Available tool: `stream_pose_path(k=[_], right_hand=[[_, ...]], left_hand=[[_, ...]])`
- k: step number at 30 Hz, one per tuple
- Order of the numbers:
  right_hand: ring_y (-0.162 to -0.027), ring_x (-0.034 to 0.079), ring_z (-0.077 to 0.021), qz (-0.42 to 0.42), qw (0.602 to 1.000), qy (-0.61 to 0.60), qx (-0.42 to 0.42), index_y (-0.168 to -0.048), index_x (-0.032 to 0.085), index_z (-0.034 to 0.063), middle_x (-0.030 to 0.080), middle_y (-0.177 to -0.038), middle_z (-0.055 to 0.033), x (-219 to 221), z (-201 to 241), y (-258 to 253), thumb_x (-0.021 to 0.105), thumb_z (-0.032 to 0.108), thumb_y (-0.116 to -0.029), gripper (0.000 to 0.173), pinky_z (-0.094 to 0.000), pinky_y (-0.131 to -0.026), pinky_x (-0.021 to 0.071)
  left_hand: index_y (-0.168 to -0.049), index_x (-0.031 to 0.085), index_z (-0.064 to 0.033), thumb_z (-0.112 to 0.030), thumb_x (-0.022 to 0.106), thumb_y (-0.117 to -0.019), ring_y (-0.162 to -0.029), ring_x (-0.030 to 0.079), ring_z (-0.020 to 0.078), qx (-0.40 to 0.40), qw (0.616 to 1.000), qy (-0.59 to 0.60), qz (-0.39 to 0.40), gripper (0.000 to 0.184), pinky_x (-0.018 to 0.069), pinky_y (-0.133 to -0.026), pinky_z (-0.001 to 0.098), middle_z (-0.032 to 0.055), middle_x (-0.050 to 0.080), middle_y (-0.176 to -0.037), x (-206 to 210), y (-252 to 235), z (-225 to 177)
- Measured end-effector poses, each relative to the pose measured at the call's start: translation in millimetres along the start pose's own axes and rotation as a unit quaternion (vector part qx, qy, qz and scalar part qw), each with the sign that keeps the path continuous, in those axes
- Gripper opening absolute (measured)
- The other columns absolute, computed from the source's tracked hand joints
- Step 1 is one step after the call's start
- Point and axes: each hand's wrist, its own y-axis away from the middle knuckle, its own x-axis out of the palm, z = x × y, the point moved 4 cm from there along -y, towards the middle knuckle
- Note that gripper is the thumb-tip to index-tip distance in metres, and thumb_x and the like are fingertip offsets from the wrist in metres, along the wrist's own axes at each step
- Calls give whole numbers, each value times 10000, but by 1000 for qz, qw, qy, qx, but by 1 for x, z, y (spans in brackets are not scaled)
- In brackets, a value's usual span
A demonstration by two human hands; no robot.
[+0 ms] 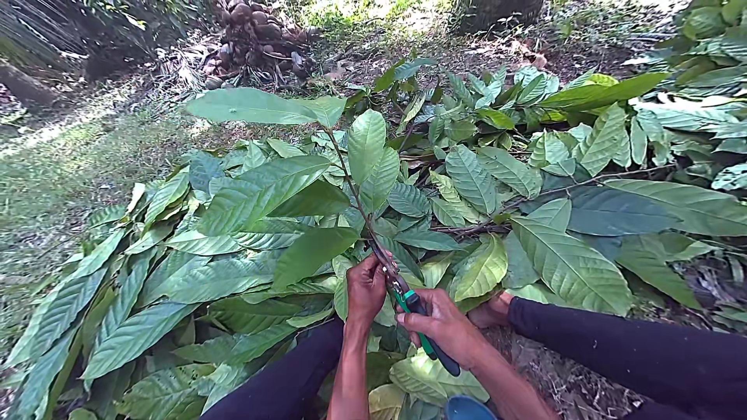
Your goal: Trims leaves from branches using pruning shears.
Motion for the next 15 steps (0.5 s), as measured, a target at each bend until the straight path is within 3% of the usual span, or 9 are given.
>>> stream_pose_path(k=[2, 6, 9, 15], right_hand=[[-545, 609, -81, -6, 1000, 5, -17, -960, 654, 87, 629, -681, 28, 3, 5, -1, 697, 221, -843, 183, -237, -549, 539], [-596, 624, -80, 21, 1000, 3, -19, -1003, 637, 82, 626, -703, 36, 9, 22, -5, 676, 258, -857, 232, -248, -602, 548], [-608, 625, -92, 32, 999, 11, -25, -1000, 645, 80, 628, -721, 21, 12, 29, -10, 670, 277, -862, 242, -267, -610, 550], [-623, 637, -99, 23, 999, -2, -39, -986, 651, 83, 633, -729, 17, 17, 36, -15, 660, 261, -864, 216, -273, -623, 562]], left_hand=[[-1041, 691, 81, 51, 519, -946, -645, 671, 51, -5, 1000, 1, -3, 199, 579, -611, 220, 36, 736, -807, 1, 1, 2], [-1015, 710, 74, 20, 567, -954, -685, 681, 41, -25, 1000, -12, -15, 164, 589, -683, 214, 38, 740, -819, 3, 3, 3], [-1008, 719, 59, 15, 593, -947, -670, 664, 8, -46, 999, 5, -28, 147, 569, -665, 181, 13, 736, -793, 5, 3, -1], [-993, 735, 48, -24, 662, -900, -728, 698, 14, -23, 999, -19, -34, 138, 589, -719, 191, 13, 748, -812, 5, 5, -4]])
